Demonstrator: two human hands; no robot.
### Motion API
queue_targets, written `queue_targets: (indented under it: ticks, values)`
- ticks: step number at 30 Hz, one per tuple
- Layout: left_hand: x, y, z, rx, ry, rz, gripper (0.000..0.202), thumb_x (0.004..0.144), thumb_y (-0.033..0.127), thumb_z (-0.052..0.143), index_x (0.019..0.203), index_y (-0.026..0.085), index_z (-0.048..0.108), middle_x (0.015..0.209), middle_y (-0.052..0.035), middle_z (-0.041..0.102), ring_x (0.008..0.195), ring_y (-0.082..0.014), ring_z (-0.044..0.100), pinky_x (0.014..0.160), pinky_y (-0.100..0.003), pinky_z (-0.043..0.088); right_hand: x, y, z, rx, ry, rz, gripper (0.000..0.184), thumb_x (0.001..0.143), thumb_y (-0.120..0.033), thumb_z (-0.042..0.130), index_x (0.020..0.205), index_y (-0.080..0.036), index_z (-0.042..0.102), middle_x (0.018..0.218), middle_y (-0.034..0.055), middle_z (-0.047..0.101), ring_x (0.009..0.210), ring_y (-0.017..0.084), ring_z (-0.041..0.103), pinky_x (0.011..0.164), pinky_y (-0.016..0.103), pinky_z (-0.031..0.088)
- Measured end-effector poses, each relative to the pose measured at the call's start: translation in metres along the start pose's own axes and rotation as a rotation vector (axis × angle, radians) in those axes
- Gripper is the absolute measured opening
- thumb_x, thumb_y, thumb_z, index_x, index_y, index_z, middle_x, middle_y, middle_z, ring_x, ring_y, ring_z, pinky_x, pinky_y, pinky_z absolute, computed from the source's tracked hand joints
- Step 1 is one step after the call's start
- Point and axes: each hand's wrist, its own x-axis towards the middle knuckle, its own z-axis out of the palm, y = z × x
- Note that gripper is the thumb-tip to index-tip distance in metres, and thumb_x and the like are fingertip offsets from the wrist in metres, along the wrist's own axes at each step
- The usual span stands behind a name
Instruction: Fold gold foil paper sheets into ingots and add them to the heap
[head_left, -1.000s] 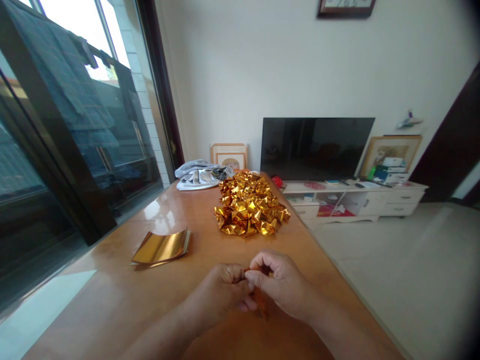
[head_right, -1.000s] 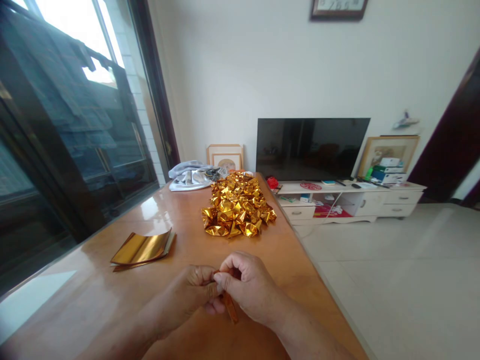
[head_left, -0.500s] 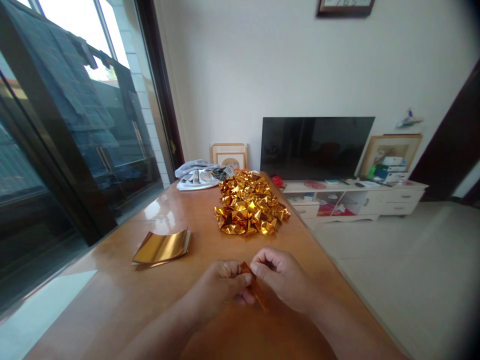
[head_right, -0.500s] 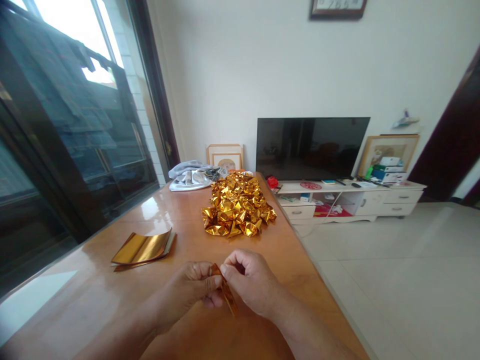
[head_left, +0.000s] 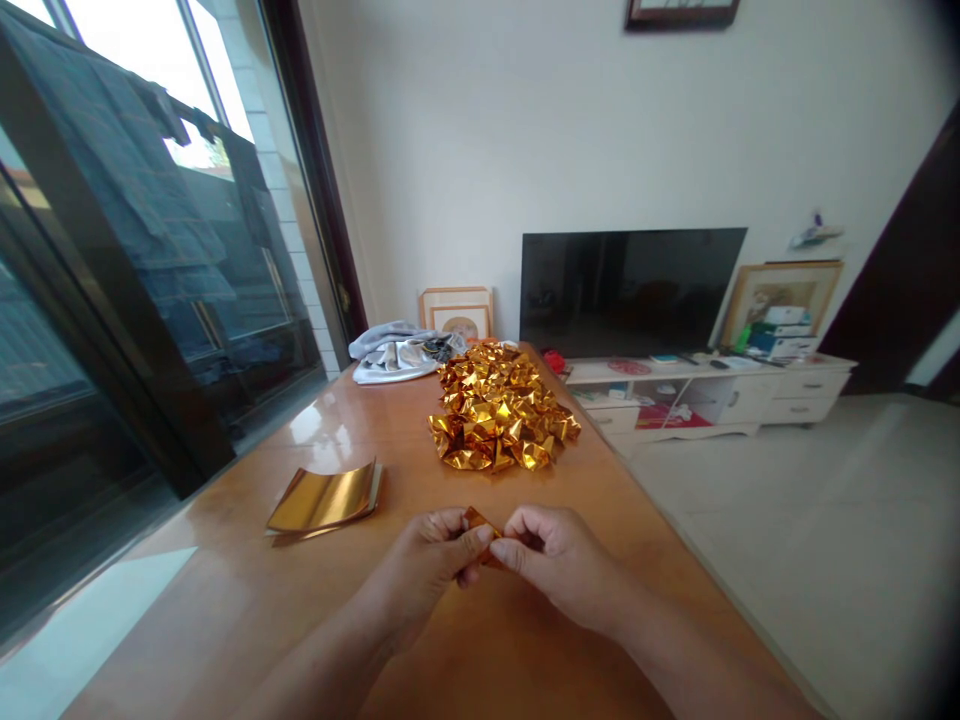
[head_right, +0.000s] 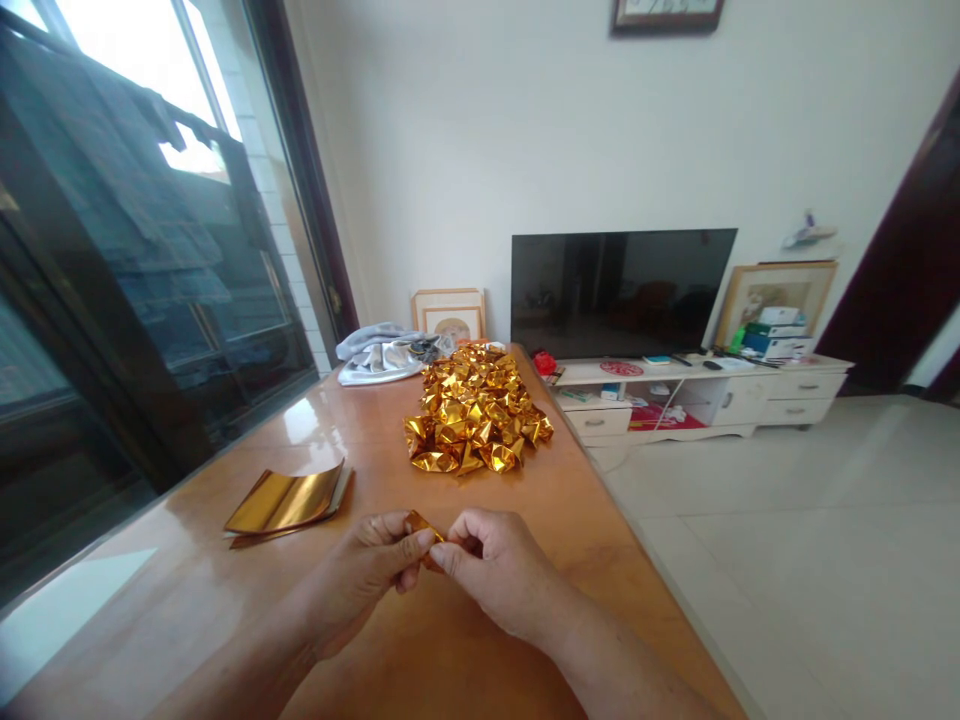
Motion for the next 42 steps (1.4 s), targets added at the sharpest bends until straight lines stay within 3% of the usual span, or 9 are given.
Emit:
queue_targets:
  ticks: [11, 23, 31, 42]
  values:
    - [0.002, -0.003, -0.004, 0.001, -0.031, -0.005, 0.032, 0.082, 0.045, 0.074, 0.075, 0.014, 0.067, 0.064, -0.0003, 0.059, 0.056, -0.0084, 0.040, 0.054, -0.024, 0.026, -0.001, -0.003, -0.002, 0.081, -0.057, -0.050, 0.024, 0.090, -0.032, 0.061, 0.073, -0.017, 0.056, 0.065, -0.0042, 0.054, 0.060, 0.009, 0.043, 0.053, 0.020, 0.031]
    - [-0.001, 0.002, -0.003, 0.023, 0.008, -0.015, 0.024, 0.079, 0.035, 0.075, 0.075, 0.014, 0.064, 0.061, 0.0021, 0.056, 0.052, -0.0067, 0.037, 0.050, -0.022, 0.022, -0.003, -0.005, -0.004, 0.117, -0.127, 0.031, 0.024, 0.087, -0.036, 0.065, 0.074, -0.018, 0.058, 0.064, -0.0049, 0.053, 0.055, 0.009, 0.043, 0.052, 0.020, 0.034]
    - [-0.001, 0.002, -0.001, -0.071, -0.007, -0.042, 0.020, 0.075, 0.031, 0.075, 0.072, 0.015, 0.065, 0.062, -0.0014, 0.063, 0.058, -0.0111, 0.053, 0.056, -0.022, 0.035, -0.004, -0.010, -0.004, 0.105, -0.135, 0.023, 0.023, 0.087, -0.034, 0.065, 0.073, -0.017, 0.058, 0.063, -0.0045, 0.054, 0.056, 0.009, 0.044, 0.051, 0.019, 0.034]
    - [0.000, -0.004, -0.012, 0.020, 0.016, -0.001, 0.024, 0.083, 0.031, 0.065, 0.066, 0.015, 0.062, 0.051, 0.0055, 0.040, 0.048, -0.0070, 0.027, 0.050, -0.026, 0.017, -0.005, -0.007, -0.004, 0.102, -0.149, 0.009, 0.023, 0.089, -0.036, 0.064, 0.076, -0.018, 0.058, 0.065, -0.0046, 0.054, 0.056, 0.009, 0.044, 0.052, 0.020, 0.035]
